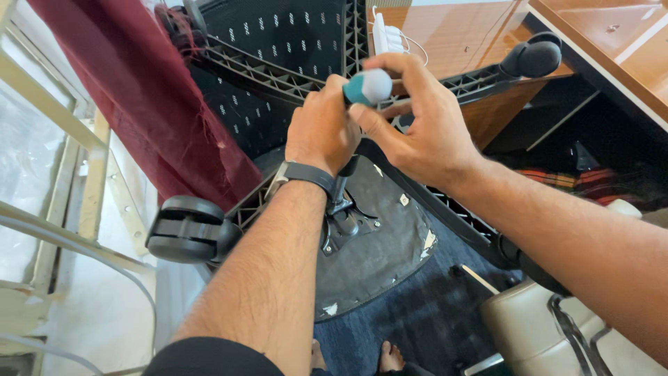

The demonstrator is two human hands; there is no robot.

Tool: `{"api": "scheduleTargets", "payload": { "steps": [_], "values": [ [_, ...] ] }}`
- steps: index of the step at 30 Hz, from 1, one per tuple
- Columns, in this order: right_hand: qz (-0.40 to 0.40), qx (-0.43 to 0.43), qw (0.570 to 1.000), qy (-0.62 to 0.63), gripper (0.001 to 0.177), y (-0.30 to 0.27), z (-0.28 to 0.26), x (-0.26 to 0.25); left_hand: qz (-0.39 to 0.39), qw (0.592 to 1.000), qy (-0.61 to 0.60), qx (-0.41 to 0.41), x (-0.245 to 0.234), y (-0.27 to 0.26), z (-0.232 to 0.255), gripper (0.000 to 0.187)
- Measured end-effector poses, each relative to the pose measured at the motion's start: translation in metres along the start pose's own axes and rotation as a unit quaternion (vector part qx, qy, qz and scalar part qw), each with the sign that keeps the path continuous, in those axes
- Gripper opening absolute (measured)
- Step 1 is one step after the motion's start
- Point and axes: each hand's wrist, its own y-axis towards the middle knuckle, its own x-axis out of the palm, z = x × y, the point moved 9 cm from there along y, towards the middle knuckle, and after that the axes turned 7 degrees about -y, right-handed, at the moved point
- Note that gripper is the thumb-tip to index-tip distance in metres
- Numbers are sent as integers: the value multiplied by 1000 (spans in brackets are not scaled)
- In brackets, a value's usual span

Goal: The person uses a screwdriver to tighten screws on the underside of an overturned office chair. The chair remains upside down on the floor while the person works on the central base area.

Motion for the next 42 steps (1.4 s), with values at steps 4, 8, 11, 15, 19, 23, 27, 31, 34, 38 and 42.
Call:
{"api": "scheduleTargets", "payload": {
  "steps": [4, 8, 11, 15, 19, 23, 27, 31, 34, 38, 42],
  "values": [
    [10, 31, 998, -47, 53, 1, 15, 0, 5, 1000, -10, 6, -1, 1, 5, 25],
    [18, -71, 997, 6, 57, -5, 0, -1, 5, 999, -4, 33, -3, 0, 10, 27],
    [-14, -12, 1000, -11, 45, -2, 7, 7, 7, 1000, -7, 29, -4, 2, 10, 29],
    [-10, 12, 1000, -20, 42, -4, 12, 9, 6, 1000, 7, 15, 1, 2, 3, 24],
    [-9, -4, 1000, -23, 42, -10, 10, 13, 2, 1000, 16, 4, 3, 2, -3, 24],
    [-7, -17, 999, -33, 42, -10, 8, 11, -12, 1000, 15, -2, 3, 3, -2, 25],
    [-56, -4, 998, -19, 46, -7, 12, 11, -28, 999, 19, -5, 3, 7, 1, 28],
    [-55, -38, 996, -65, 68, -10, 11, 3, -34, 999, 22, -17, 3, 8, 0, 30],
    [-56, -39, 994, -80, 78, -17, 16, -8, -30, 999, 19, -21, 4, 5, 0, 26],
    [-95, 8, 976, -195, 69, -20, 30, -9, -20, 1000, 3, -1, 3, 5, 3, 24],
    [-165, 129, 912, -352, 65, -35, 49, -17, -7, 1000, -7, 10, -1, 4, 5, 23]
  ]
}}
